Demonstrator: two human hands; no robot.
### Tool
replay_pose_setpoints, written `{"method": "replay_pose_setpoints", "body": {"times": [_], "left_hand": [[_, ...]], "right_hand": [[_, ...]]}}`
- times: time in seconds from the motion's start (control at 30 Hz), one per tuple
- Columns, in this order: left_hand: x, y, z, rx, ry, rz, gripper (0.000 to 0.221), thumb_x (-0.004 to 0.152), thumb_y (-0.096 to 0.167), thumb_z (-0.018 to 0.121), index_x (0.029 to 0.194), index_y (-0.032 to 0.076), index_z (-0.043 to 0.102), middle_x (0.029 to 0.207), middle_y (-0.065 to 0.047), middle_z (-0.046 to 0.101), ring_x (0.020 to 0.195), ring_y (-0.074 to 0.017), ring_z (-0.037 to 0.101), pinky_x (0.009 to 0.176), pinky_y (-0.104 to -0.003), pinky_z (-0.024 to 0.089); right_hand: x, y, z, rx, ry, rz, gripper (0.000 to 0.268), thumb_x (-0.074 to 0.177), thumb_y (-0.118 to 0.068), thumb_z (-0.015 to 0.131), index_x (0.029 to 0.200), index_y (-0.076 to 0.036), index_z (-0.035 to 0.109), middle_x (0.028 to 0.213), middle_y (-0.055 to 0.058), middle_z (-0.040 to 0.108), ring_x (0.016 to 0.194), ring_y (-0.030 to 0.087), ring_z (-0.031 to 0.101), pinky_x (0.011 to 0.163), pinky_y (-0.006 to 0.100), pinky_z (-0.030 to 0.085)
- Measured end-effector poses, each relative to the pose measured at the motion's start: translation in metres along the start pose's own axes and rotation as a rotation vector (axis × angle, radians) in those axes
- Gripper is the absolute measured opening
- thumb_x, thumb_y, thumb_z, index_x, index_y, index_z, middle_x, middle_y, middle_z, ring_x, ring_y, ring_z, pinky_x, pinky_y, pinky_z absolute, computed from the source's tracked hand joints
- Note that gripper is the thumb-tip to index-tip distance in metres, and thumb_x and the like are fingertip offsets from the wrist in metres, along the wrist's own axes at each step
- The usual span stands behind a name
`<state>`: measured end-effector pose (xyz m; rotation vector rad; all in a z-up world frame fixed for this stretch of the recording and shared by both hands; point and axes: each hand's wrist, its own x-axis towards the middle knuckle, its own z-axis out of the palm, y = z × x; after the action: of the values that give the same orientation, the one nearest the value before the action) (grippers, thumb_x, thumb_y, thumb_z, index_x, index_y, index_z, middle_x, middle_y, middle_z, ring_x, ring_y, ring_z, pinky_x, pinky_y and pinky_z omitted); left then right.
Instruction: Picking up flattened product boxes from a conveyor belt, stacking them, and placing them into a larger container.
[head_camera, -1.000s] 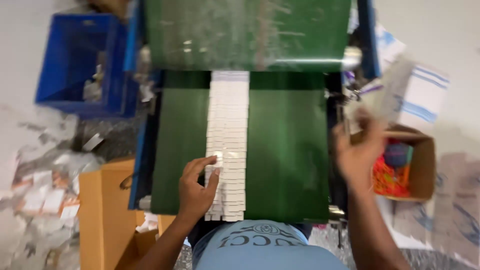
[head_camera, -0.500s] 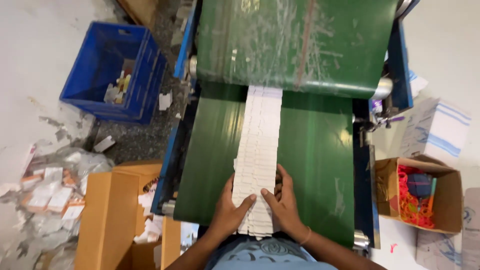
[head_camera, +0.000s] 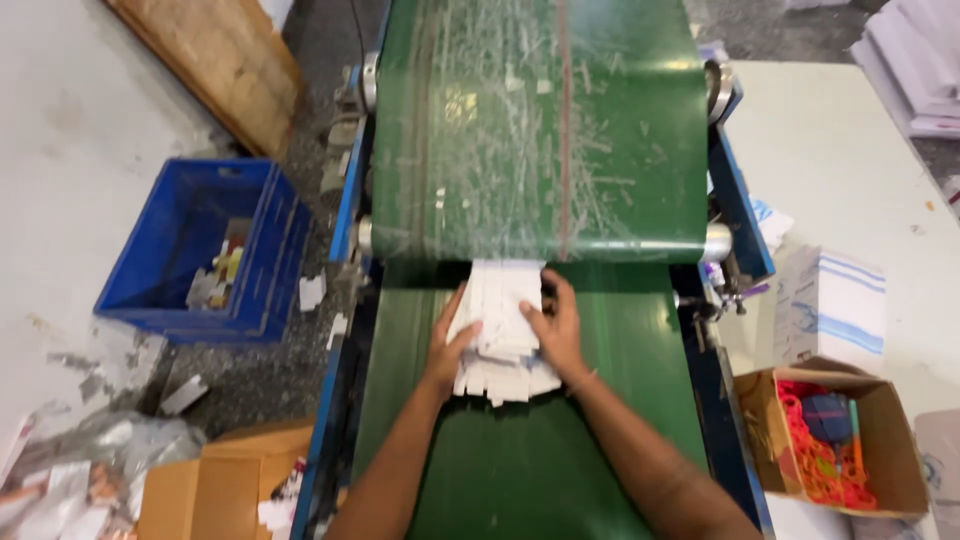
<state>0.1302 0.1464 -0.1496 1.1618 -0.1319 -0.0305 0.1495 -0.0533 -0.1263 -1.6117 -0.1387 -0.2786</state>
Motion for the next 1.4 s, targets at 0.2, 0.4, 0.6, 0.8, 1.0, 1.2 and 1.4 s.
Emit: {"method": "replay_pose_setpoints", "body": {"times": [0.2,0.4,0.6,0.8,1.0,1.2,1.4], "left_hand": [[-0.016,0.058,0.004,-0.500,-0.271,-0.265,0.099,0.088,0.023,0.069,0.168,0.016,0.011,0.170,-0.013,0.026,0.150,-0.0277,0.037,0.119,-0.040,0.031],[-0.028,0.039,0.043,-0.140,0.037,-0.024,0.092,0.086,0.012,0.073,0.163,0.008,0.022,0.155,-0.018,0.046,0.135,-0.0268,0.052,0.112,-0.041,0.043],[-0.033,0.034,0.036,-0.069,-0.022,0.028,0.091,0.088,0.010,0.072,0.163,0.007,0.022,0.152,-0.020,0.049,0.134,-0.0262,0.053,0.112,-0.039,0.044],[-0.042,0.043,0.036,-0.105,-0.026,-0.050,0.091,0.085,0.008,0.069,0.163,0.008,0.021,0.154,-0.018,0.047,0.135,-0.0262,0.052,0.112,-0.039,0.043],[-0.050,0.049,0.036,-0.111,-0.029,-0.077,0.089,0.085,0.011,0.064,0.163,0.009,0.021,0.157,-0.019,0.042,0.139,-0.0267,0.048,0.114,-0.039,0.038],[-0.057,0.056,0.036,-0.107,-0.022,-0.138,0.089,0.085,0.018,0.061,0.163,0.013,0.020,0.158,-0.019,0.041,0.140,-0.0294,0.048,0.115,-0.042,0.039],[-0.063,0.055,0.034,-0.147,-0.040,-0.134,0.089,0.084,0.019,0.062,0.163,0.012,0.022,0.159,-0.018,0.040,0.142,-0.0297,0.046,0.117,-0.042,0.036]], "right_hand": [[-0.018,-0.024,0.011,0.109,0.023,0.075,0.069,0.093,-0.022,0.065,0.152,-0.004,0.034,0.143,0.015,0.048,0.113,0.021,0.059,0.091,0.036,0.055],[-0.037,-0.032,0.018,0.012,0.050,0.022,0.067,0.096,-0.018,0.064,0.155,-0.004,0.036,0.139,0.014,0.042,0.121,0.023,0.053,0.105,0.038,0.048],[-0.038,-0.035,0.012,-0.136,0.023,-0.031,0.070,0.091,-0.014,0.065,0.156,-0.007,0.039,0.132,0.013,0.043,0.117,0.024,0.054,0.101,0.038,0.050],[-0.044,-0.035,0.011,-0.129,0.002,-0.048,0.068,0.091,-0.010,0.064,0.155,-0.008,0.041,0.134,0.013,0.042,0.123,0.024,0.053,0.105,0.037,0.049],[-0.050,-0.035,0.011,-0.120,0.013,-0.055,0.065,0.091,-0.010,0.066,0.152,-0.008,0.045,0.133,0.014,0.043,0.120,0.025,0.054,0.103,0.038,0.050],[-0.056,-0.046,0.011,-0.144,0.000,-0.036,0.064,0.090,-0.010,0.065,0.151,-0.008,0.045,0.134,0.014,0.043,0.122,0.026,0.054,0.105,0.038,0.050],[-0.063,-0.045,0.009,-0.171,-0.003,-0.082,0.065,0.089,-0.008,0.065,0.151,-0.006,0.045,0.137,0.015,0.043,0.124,0.026,0.052,0.107,0.039,0.048]]}}
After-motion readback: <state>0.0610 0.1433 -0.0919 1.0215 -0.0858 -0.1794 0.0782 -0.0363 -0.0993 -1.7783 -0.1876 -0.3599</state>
